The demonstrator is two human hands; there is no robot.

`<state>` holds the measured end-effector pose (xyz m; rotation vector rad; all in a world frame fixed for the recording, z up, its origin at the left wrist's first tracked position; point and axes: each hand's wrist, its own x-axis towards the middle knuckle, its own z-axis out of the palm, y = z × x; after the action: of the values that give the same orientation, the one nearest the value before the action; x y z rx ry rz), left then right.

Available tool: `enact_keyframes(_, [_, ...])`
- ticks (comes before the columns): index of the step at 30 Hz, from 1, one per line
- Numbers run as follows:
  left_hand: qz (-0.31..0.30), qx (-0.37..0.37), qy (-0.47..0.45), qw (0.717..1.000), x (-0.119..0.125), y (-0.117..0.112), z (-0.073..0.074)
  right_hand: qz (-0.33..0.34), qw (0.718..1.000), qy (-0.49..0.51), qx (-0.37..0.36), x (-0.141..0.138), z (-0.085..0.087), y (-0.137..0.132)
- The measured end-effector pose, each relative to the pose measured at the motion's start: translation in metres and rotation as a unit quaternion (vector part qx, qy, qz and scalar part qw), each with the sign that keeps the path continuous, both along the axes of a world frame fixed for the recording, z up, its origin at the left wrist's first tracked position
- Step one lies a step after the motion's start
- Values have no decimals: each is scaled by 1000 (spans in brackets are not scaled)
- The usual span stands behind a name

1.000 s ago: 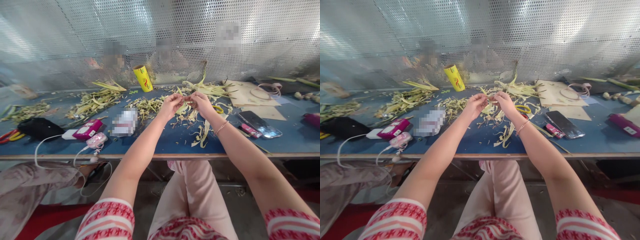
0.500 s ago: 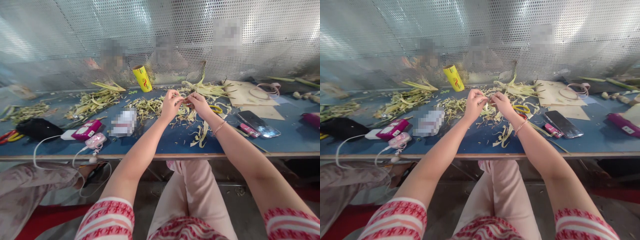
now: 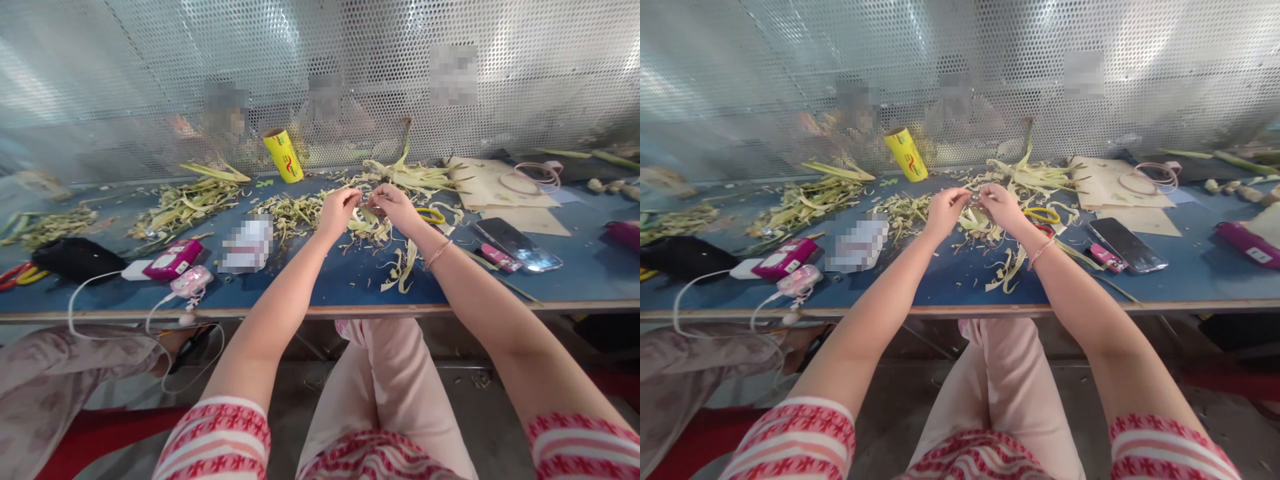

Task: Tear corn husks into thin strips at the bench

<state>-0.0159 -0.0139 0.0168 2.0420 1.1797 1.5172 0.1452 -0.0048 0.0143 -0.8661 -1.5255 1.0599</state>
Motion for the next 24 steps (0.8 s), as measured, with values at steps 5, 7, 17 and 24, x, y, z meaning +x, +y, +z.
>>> enact_keyframes(5, [-15, -65, -75, 995, 2, 3, -2, -13, 989, -96, 113, 3, -3, 1])
enact_keyframes(7, [-24, -82, -70, 994, 3, 2, -2, -21, 983, -116, 143, 3, -4, 1])
enact_keyframes(17, [-66, -134, -48, 988, 8, -4, 2, -42, 966, -153, 202, 4, 2, -3])
enact_keyframes(24, [-124, -168, -91, 974, 9, -6, 1, -80, 968, -155, 182, 5, 5, -4])
